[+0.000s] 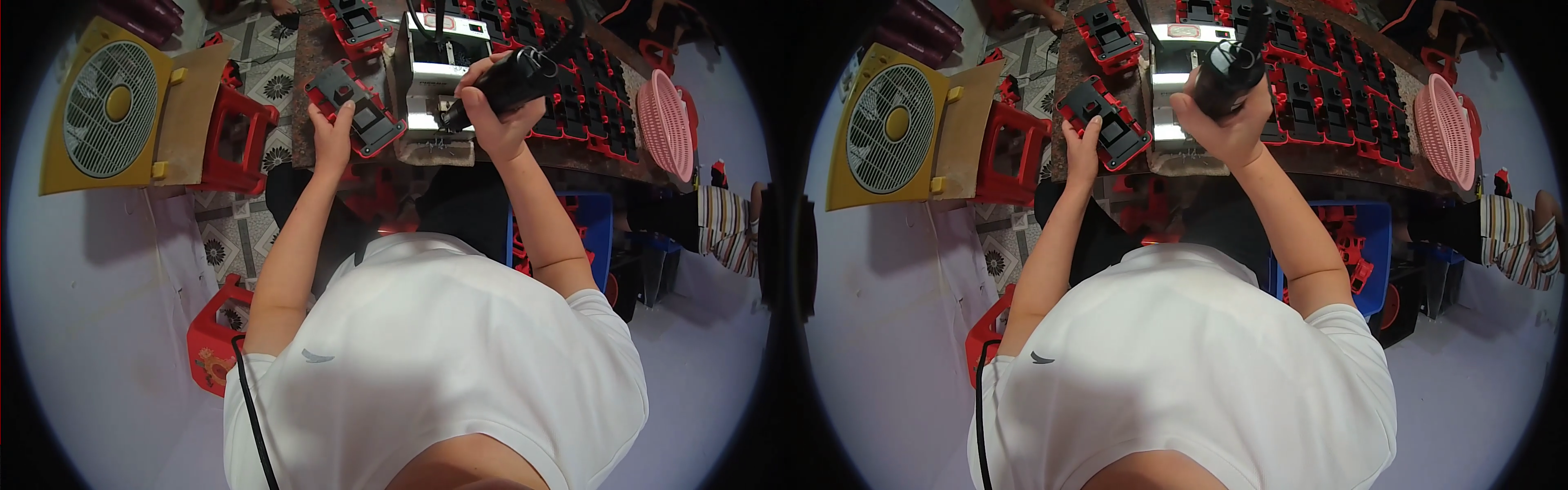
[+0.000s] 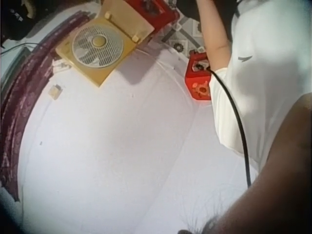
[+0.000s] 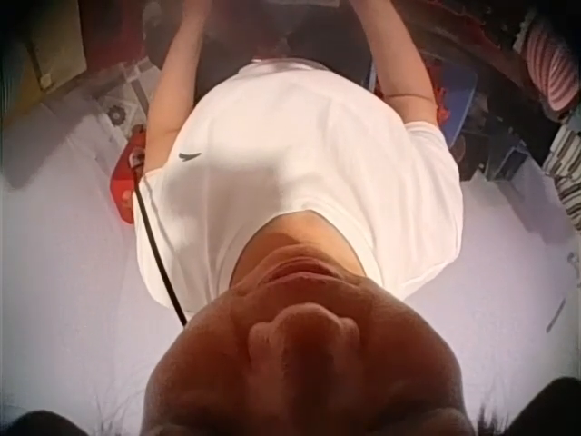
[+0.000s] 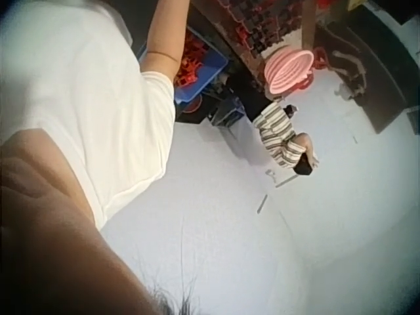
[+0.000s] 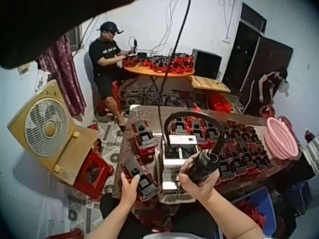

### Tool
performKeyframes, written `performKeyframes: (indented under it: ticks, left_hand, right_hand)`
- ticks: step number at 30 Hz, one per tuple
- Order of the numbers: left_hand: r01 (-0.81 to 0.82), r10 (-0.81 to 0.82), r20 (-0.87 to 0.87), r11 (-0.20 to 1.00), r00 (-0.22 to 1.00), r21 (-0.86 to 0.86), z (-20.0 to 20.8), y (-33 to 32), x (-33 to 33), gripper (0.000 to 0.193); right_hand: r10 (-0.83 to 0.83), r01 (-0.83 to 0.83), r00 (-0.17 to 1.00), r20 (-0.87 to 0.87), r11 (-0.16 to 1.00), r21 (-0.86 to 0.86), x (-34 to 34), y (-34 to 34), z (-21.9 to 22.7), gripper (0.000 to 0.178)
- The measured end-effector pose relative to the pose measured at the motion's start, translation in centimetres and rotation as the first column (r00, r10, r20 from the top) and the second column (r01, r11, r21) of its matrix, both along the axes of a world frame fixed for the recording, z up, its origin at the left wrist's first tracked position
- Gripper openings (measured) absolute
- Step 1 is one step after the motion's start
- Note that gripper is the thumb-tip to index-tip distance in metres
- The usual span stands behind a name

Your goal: The person assembles red plastic toy battery covers or component housings on a workspace using a handheld power screwdriver.

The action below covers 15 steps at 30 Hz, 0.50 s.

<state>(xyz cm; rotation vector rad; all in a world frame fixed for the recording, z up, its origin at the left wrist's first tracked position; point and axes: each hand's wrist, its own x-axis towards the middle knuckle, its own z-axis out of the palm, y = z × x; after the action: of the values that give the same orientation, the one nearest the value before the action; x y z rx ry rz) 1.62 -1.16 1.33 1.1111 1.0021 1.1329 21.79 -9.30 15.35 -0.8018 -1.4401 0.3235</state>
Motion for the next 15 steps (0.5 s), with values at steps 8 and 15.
performKeyframes:
  ticks: [8, 15]
  left_hand:
    - [-0.019, 0.019, -0.03, 1.0, 0.999, 0.003, -0.1, 0.1, -0.3, 0.053]
    - [0.096, -0.093, 0.032, 0.987, 0.995, -0.13, 0.5, 1.5, -1.5, 0.057]
  right_hand:
    - [0.001, -0.068, 0.969, -0.249, 0.964, -0.257, -0.8, 3.5, 4.1, 0.023]
    - [0.087, -0.03, 0.977, -0.196, 0.96, 0.277, -6.9, 11.0, 6.4, 0.023]
